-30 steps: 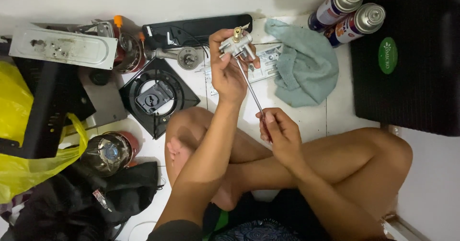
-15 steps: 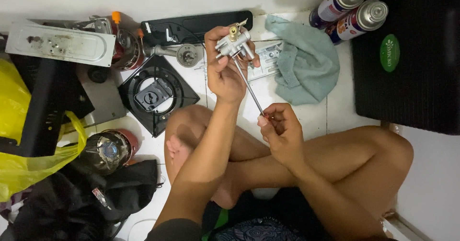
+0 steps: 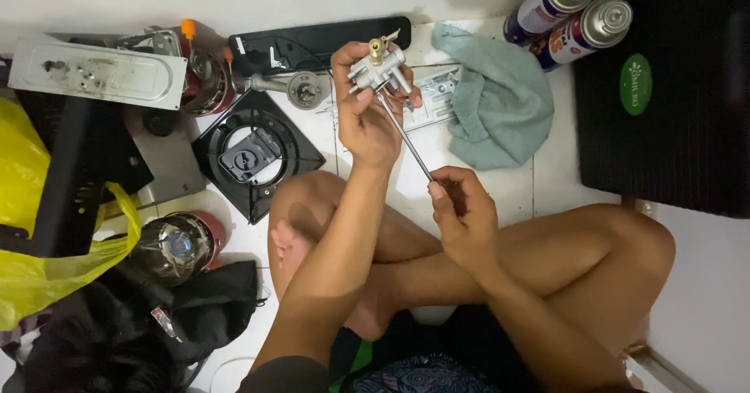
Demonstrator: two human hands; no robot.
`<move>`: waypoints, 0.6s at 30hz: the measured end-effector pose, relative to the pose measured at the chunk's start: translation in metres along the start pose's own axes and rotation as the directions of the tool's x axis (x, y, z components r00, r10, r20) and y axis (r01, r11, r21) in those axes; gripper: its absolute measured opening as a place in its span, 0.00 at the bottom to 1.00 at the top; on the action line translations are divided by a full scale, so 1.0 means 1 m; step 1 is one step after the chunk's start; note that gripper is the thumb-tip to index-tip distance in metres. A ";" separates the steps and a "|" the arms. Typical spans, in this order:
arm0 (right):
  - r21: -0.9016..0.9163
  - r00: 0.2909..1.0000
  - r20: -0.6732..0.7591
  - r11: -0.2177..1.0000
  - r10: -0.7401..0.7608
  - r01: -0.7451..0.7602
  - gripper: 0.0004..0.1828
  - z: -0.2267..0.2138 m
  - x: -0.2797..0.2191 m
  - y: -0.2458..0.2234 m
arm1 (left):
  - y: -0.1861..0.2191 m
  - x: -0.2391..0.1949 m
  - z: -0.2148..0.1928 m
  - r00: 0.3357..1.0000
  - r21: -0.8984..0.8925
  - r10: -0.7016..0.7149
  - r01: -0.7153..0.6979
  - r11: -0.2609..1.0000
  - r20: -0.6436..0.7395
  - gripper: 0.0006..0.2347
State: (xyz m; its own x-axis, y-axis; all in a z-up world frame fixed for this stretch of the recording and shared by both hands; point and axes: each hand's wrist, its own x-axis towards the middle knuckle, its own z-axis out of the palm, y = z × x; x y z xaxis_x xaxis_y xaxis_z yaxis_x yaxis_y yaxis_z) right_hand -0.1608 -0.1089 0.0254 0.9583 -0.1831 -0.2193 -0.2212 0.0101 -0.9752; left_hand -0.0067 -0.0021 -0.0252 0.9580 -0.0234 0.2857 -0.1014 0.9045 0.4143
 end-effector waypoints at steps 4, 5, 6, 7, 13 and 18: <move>0.039 1.000 -0.004 0.999 -0.029 0.029 0.10 0.001 0.000 0.000 | 0.000 0.000 0.000 1.000 0.000 0.012 -0.012 1.000 -0.002 0.19; 0.012 0.999 -0.013 0.999 -0.046 0.046 0.10 0.002 0.000 0.000 | 0.001 0.000 0.001 1.000 0.008 0.008 -0.008 1.000 -0.005 0.19; -0.016 0.998 -0.022 0.998 -0.061 0.061 0.11 0.003 0.000 0.000 | 0.001 0.000 0.001 1.000 0.015 0.003 -0.003 1.000 -0.009 0.19; -0.016 0.998 -0.021 0.998 -0.061 0.060 0.11 0.003 -0.001 -0.001 | 0.001 -0.001 0.000 1.000 0.015 0.004 -0.003 1.000 -0.009 0.19; -0.050 0.995 -0.002 0.994 -0.097 0.097 0.12 0.002 0.001 0.000 | 0.000 -0.001 -0.001 1.000 -0.053 -0.012 0.011 0.999 -0.018 0.19; -0.080 0.993 -0.017 0.991 -0.113 0.111 0.12 0.003 0.001 -0.001 | 0.001 -0.001 0.000 1.000 -0.054 -0.003 0.002 0.999 -0.015 0.19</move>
State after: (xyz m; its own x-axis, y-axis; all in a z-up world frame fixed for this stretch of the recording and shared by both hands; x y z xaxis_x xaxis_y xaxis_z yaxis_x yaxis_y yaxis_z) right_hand -0.1592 -0.1065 0.0264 0.9739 -0.2000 -0.1072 -0.1269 -0.0886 -0.9879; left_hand -0.0075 -0.0011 -0.0247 0.9622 -0.0199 0.2716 -0.0845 0.9262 0.3674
